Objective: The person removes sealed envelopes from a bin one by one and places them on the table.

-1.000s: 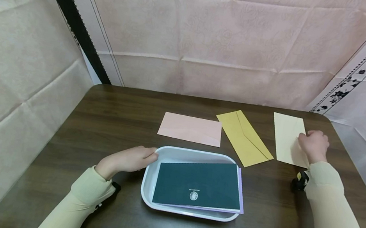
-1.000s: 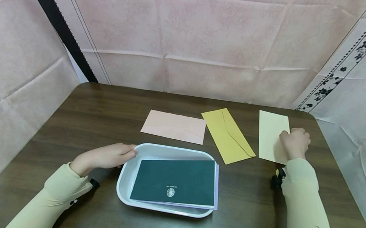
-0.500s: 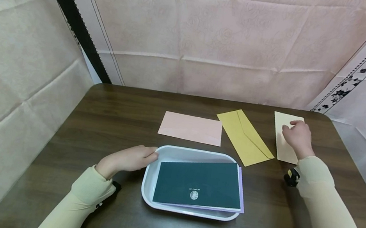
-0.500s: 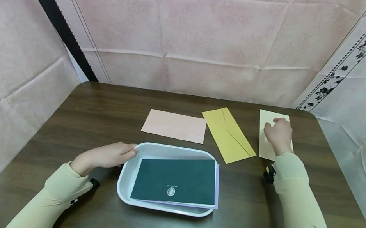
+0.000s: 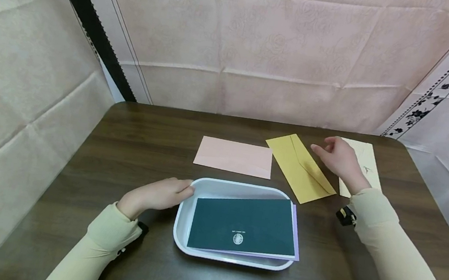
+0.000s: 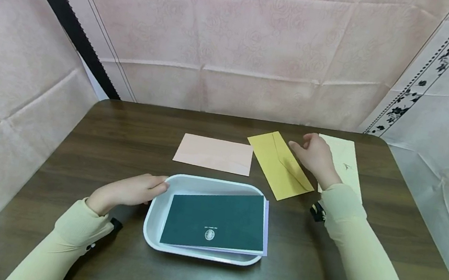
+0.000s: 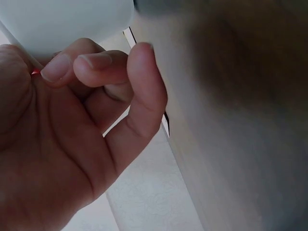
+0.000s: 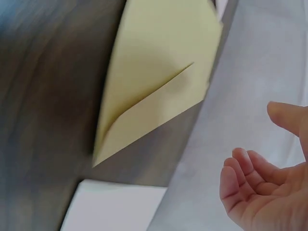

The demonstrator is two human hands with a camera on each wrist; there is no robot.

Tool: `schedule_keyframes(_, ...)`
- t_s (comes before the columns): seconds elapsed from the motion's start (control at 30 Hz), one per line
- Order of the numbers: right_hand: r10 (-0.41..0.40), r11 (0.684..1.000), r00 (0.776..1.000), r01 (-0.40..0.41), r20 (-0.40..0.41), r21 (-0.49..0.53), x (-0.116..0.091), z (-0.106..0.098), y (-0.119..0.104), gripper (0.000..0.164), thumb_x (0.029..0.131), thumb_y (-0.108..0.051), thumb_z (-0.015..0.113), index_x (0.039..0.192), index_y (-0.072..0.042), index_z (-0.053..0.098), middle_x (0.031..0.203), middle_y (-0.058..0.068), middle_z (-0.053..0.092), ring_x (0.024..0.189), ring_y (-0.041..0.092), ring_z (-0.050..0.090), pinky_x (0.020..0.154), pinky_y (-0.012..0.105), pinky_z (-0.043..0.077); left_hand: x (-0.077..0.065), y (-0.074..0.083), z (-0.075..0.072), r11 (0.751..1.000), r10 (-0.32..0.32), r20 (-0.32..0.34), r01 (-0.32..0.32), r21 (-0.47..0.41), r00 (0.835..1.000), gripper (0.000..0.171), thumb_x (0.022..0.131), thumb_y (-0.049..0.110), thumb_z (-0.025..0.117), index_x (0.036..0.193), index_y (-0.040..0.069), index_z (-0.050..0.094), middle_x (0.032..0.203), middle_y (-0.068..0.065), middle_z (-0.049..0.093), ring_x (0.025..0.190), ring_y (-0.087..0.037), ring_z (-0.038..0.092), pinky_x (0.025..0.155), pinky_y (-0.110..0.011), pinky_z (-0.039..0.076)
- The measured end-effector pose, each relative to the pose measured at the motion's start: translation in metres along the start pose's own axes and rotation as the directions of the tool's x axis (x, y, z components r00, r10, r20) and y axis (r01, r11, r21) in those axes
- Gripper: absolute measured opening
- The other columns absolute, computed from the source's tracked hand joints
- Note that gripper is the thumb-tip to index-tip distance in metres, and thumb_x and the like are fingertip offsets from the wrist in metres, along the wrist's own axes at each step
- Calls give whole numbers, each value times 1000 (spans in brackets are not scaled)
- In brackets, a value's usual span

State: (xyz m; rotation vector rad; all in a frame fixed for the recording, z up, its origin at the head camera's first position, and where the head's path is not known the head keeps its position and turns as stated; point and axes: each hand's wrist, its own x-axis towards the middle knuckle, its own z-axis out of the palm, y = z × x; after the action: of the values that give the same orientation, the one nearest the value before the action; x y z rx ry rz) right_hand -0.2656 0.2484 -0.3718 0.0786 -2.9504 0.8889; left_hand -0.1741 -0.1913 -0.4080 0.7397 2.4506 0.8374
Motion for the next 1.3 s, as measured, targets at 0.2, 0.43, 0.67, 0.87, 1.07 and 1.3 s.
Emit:
schedule_keyframes(0.2, -53, 998, 998, 52, 25, 31, -7, 3, -25, 65, 91, -42, 57, 129, 9, 45, 112, 24, 53, 101, 35, 52, 84, 49, 42, 0, 0, 0, 1000, -15, 4, 15, 4, 1000, 30, 102, 28, 37, 123, 14, 54, 85, 5, 60, 78, -13, 57, 71, -32, 46)
schedule_keyframes(0.43, -121, 993, 991, 120, 51, 23, -16, 8, -50, 60, 91, -40, 58, 129, 6, 47, 110, 18, 54, 98, 30, 49, 83, 45, 41, -1, 0, 1, 1000, -9, 3, 9, -13, 1000, 30, 102, 28, 37, 124, 14, 53, 92, 5, 61, 81, -12, 57, 74, -32, 45)
schedule_keyframes(0.67, -151, 988, 987, 150, 58, 19, -26, 14, -73, 55, 89, -35, 62, 129, 0, 50, 107, 12, 54, 92, 26, 50, 70, 37, 44, -1, 1, 1, 1000, -9, 2, 9, -2, 1000, 30, 102, 27, 36, 124, 14, 54, 88, 6, 61, 79, -13, 57, 73, -33, 45)
schedule_keyframes(0.87, -219, 976, 972, 217, 84, 27, -36, 17, -89, 53, 88, -34, 63, 128, -1, 51, 105, 11, 54, 92, 24, 51, 69, 36, 45, 0, 2, 1, 1000, -14, 1, 14, 5, 1000, 30, 102, 27, 37, 123, 15, 54, 87, 6, 61, 79, -12, 57, 72, -32, 45)
schedule_keyframes(1.07, -278, 960, 952, 276, 129, 32, -43, 18, -100, 49, 88, -31, 64, 126, -2, 53, 103, 8, 55, 89, 22, 51, 67, 34, 45, 1, 1, 1, 1000, -11, 0, 11, 8, 1000, 29, 102, 27, 36, 121, 14, 55, 85, 5, 60, 78, -13, 57, 72, -33, 45)
schedule_keyframes(1.3, -351, 936, 924, 348, 153, 50, -57, 22, -113, 36, 87, -28, 66, 115, -6, 60, 92, 3, 57, 82, 19, 51, 64, 31, 46, 1, 1, 1, 1000, -11, -7, 12, 28, 1000, 28, 102, 26, 36, 118, 14, 55, 77, 3, 57, 75, -15, 57, 69, -33, 45)
